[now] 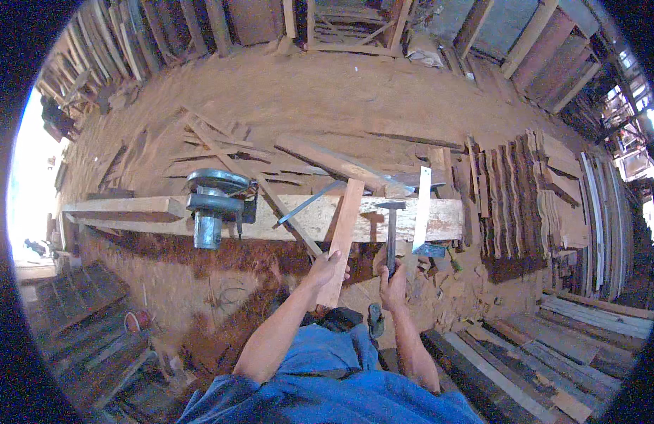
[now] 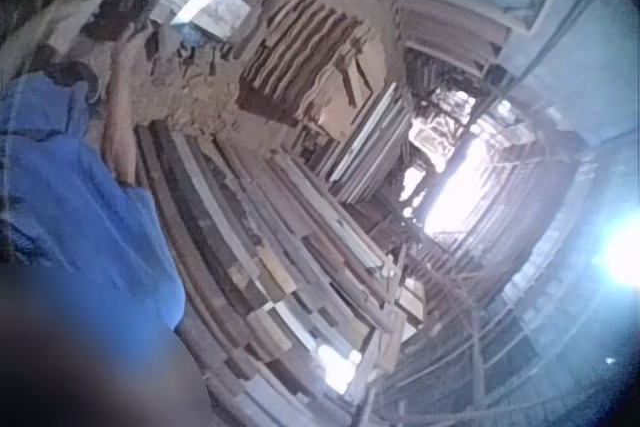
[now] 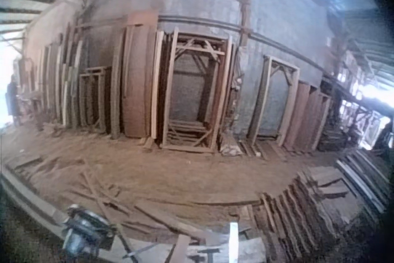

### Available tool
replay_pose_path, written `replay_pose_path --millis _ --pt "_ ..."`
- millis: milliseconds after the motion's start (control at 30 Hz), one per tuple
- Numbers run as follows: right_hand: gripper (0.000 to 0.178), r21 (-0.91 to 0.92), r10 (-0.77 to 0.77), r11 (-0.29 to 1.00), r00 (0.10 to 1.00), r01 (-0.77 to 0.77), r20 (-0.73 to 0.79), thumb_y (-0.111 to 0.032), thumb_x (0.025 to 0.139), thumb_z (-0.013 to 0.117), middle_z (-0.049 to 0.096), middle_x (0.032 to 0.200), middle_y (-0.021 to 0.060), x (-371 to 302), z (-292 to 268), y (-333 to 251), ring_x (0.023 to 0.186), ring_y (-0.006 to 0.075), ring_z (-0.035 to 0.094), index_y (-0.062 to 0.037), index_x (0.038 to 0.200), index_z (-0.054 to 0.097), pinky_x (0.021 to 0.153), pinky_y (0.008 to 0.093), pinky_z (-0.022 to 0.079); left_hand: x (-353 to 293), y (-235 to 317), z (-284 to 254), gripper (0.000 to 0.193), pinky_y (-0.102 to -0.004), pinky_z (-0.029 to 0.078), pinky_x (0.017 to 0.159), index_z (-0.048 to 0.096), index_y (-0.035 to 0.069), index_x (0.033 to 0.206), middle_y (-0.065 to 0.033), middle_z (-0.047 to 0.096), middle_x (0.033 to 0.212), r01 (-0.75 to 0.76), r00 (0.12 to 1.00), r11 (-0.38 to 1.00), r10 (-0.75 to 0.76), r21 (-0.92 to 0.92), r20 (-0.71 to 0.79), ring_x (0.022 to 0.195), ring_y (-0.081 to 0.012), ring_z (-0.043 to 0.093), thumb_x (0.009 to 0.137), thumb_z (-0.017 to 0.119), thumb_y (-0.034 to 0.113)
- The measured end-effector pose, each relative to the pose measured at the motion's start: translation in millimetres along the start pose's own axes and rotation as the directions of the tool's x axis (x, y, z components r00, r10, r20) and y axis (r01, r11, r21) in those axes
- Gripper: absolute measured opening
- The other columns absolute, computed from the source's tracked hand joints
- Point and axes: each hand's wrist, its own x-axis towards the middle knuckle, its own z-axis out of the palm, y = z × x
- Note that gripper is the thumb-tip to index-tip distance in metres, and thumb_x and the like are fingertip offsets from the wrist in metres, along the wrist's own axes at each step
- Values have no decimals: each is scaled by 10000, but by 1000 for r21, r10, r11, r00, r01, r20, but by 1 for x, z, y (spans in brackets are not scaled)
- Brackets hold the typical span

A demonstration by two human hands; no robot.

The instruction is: The person marks a wooden plank with a hammer and square, then uses a circular saw to cut the plank into smaller pieces. The cut pieces are set aside on the floor.

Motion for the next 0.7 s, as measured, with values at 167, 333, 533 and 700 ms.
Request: replay_pose_path --millis 167,333,533,700 --pt "458 58 9 998 999 -11 33 -309 983 549 647 1009 298 24 -15 -22 942 469 635 21 1284 449 851 507 497 18 -14 11 422 -382 567 558 519 -49 1159 -163 686 833 57 998 998 -57 -27 -3 630 -263 690 1051 469 356" --pt "462 -209 -40 977 998 50 49 -285 979 550 652 987 292 50 -26 -56 939 471 638 19 1309 442 813 526 502 12 -2 25 415 -385 564 552 498 -55 1181 -171 683 839 151 988 987 -153 -49 -36 626 -267 684 1048 484 338" --pt "431 -264 -223 927 958 265 179 -267 1026 457 657 976 273 96 -20 -79 856 462 654 -32 1385 416 728 557 515 5 22 36 441 -390 571 559 505 -88 1169 -191 684 841 168 981 985 -170 -29 -93 646 -277 689 1049 484 337" --pt "414 -366 -133 910 973 196 191 -237 1027 451 671 944 249 110 -11 -101 837 436 669 -56 1399 426 720 547 532 12 14 35 471 -399 580 561 496 -111 1196 -202 690 835 166 978 985 -169 -38 -124 643 -286 692 1048 487 336"
